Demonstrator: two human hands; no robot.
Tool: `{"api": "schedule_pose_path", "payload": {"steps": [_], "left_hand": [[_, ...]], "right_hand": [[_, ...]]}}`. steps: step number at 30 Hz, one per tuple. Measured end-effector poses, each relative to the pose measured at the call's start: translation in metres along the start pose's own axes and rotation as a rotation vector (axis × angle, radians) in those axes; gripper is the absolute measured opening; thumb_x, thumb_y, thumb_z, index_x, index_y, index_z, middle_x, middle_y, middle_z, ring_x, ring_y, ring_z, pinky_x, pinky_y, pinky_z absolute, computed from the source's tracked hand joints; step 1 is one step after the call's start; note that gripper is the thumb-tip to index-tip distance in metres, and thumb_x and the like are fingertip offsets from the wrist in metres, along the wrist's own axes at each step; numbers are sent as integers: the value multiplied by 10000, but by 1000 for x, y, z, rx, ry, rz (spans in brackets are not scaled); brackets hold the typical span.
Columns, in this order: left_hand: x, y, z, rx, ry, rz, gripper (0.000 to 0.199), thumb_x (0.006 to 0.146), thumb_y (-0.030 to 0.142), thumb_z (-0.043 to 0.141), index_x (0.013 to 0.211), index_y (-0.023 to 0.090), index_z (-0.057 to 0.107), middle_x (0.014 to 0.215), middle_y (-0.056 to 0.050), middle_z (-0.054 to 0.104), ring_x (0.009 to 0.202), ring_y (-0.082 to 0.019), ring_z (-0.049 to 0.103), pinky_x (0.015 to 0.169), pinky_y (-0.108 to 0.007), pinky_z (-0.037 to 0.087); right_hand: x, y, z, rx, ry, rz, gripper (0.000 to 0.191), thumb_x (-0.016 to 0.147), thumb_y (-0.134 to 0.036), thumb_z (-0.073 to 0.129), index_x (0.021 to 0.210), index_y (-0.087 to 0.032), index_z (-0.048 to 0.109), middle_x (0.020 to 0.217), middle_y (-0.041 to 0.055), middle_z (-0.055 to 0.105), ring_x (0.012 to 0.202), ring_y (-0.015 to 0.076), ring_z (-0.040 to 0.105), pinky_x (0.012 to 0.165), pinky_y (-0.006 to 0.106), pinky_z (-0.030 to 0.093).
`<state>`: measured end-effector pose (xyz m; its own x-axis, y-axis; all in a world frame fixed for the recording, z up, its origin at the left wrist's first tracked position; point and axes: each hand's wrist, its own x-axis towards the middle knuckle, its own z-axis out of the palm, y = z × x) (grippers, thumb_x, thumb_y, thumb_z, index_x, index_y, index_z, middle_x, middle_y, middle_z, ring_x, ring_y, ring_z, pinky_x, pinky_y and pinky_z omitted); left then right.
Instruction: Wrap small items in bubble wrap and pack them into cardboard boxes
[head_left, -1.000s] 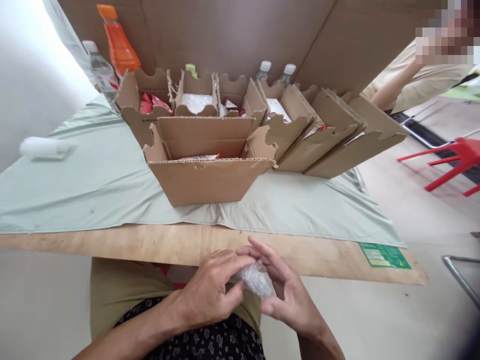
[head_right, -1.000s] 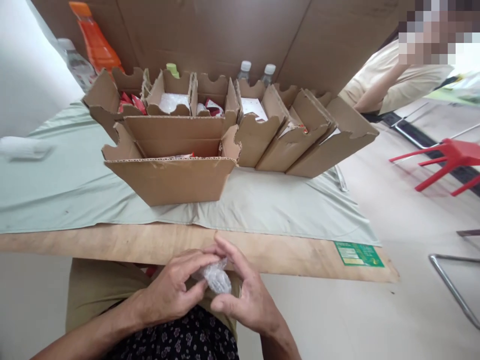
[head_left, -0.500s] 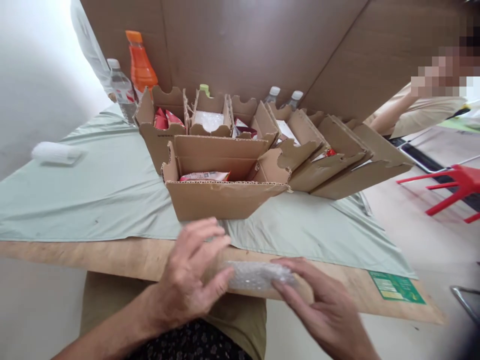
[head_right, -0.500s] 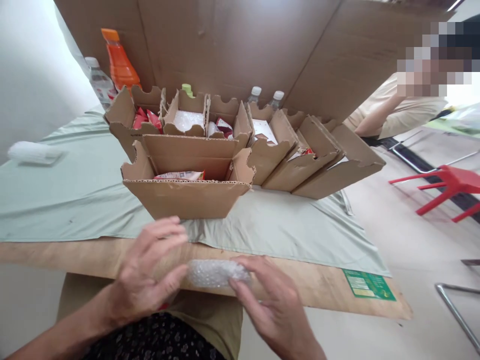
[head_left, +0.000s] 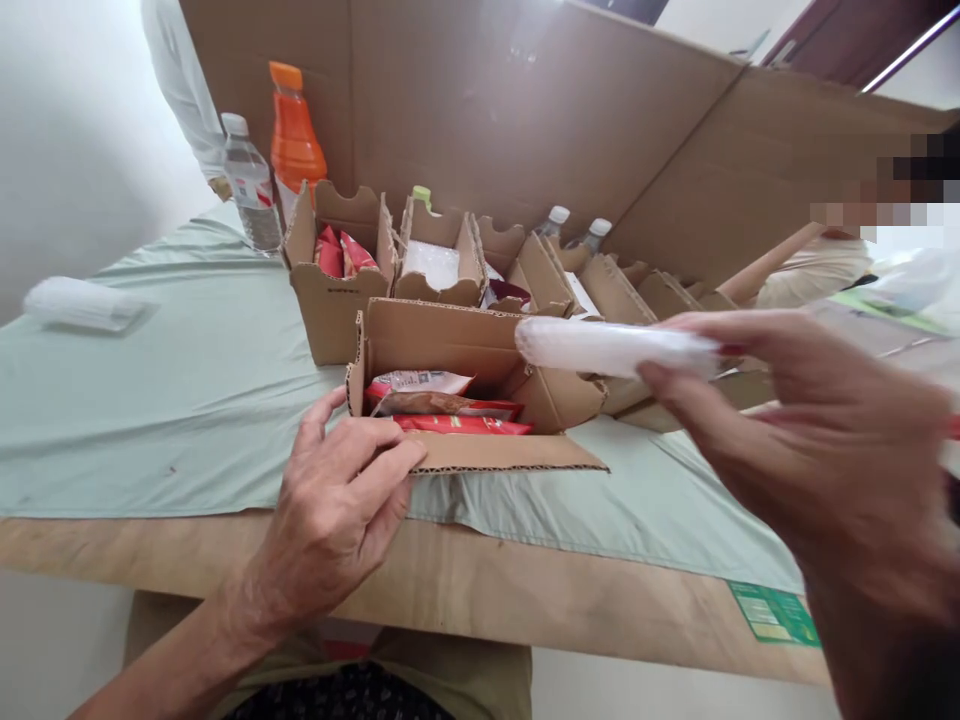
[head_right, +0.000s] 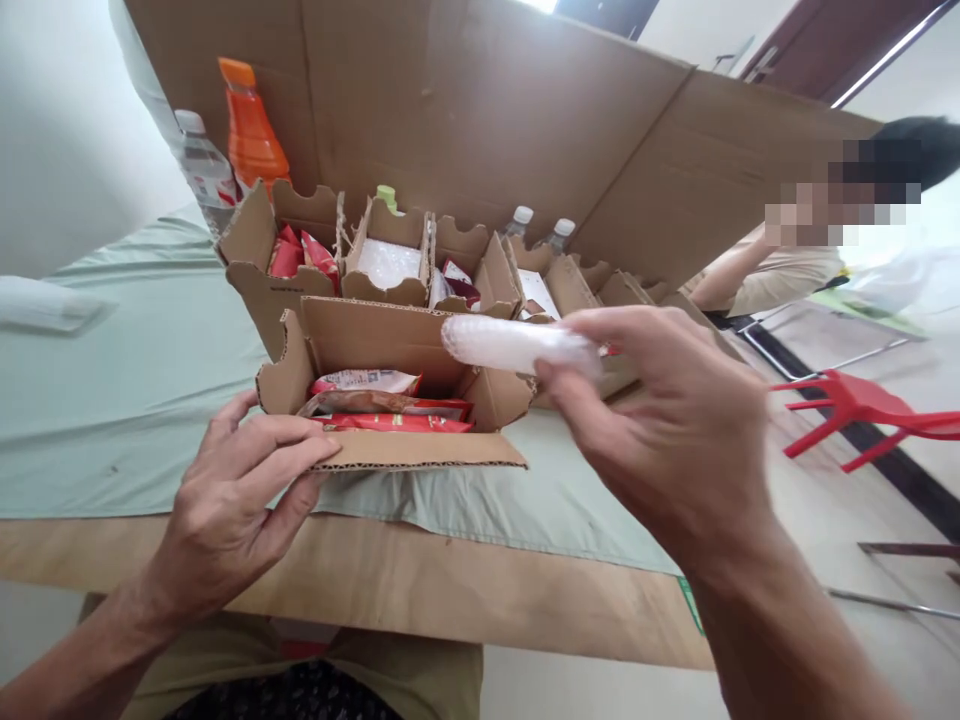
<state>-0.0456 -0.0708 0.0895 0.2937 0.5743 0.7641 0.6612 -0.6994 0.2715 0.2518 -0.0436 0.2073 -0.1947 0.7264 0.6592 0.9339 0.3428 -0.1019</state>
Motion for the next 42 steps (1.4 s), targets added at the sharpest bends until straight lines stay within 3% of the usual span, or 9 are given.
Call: {"api": "schedule_pose_path", "payload": {"steps": [11, 19, 23, 26, 29, 32, 36, 39, 42], "left_hand": [[0, -4, 1, -103, -6, -29, 187, 982, 71, 573, 1100, 183, 667, 1020, -49, 738, 951, -170, 670, 1220, -475, 334], [-2, -6, 5, -92, 13, -31, 202, 967, 75, 611, 1121, 193, 665, 1039, -41, 730, 952, -175, 678, 1209, -501, 374], [-13, -5, 4, -128, 164, -54, 425, 912, 31, 644, 1311, 174, 622, 1179, -95, 691, 1161, -236, 666, 1177, -513, 452], [-29, -9, 3, -145, 332, -163, 664, 874, 51, 681, 1497, 221, 527, 1350, -116, 629, 1317, -274, 599, 1173, -496, 478], [-46, -17, 10, -168, 266, -421, 699, 903, 144, 691, 1554, 285, 478, 1461, -107, 578, 1383, -291, 556, 1200, -515, 449], [-57, -22, 28, -326, 113, -678, 726, 937, 268, 682, 1600, 303, 389, 1584, -123, 486, 1457, -326, 499, 1226, -571, 411], [-55, -24, 55, -556, 4, -802, 746, 922, 361, 703, 1586, 269, 374, 1575, -152, 497, 1433, -331, 530, 1219, -575, 424], [-45, -23, 66, -625, 44, -777, 761, 903, 365, 720, 1573, 259, 378, 1521, -147, 552, 1413, -314, 552, 1227, -555, 423], [-43, -18, 65, -647, 41, -755, 748, 902, 377, 726, 1561, 255, 393, 1518, -147, 561, 1426, -311, 548, 1220, -534, 438]], "right_hand": [[59, -23, 90, -555, -815, -286, 219, 925, -182, 577, 951, -185, 795, 974, 103, 789, 890, 253, 717, 692, 326, 431], [59, -40, 127, -567, -1067, -403, 301, 985, -147, 513, 984, -148, 814, 982, 169, 810, 963, 285, 761, 783, 371, 449], [53, -21, 93, -445, -857, -396, 270, 993, -193, 526, 991, -187, 796, 1080, 119, 813, 1045, 289, 745, 906, 423, 468], [22, 4, 44, -247, -322, -230, 254, 1023, -302, 537, 1054, -245, 782, 1147, 79, 805, 1070, 273, 739, 970, 439, 488], [-30, 28, 16, -101, 56, 114, 184, 978, -393, 631, 987, -287, 781, 989, 49, 814, 881, 243, 750, 829, 401, 547], [-78, 41, 35, 172, -66, 357, 276, 900, -479, 691, 1051, -260, 764, 978, 70, 799, 825, 241, 735, 740, 393, 577], [-99, 34, 101, 534, -350, 430, 684, 814, -642, 734, 1314, -186, 636, 1278, 171, 720, 1072, 297, 711, 853, 450, 596], [-92, 19, 135, 769, -337, 435, 686, 808, -698, 724, 1243, -174, 643, 1269, 175, 723, 1113, 302, 691, 913, 447, 577], [-96, 6, 135, 814, -292, 452, 634, 797, -682, 739, 1153, -160, 681, 1176, 156, 759, 1066, 301, 695, 900, 430, 569]]}}
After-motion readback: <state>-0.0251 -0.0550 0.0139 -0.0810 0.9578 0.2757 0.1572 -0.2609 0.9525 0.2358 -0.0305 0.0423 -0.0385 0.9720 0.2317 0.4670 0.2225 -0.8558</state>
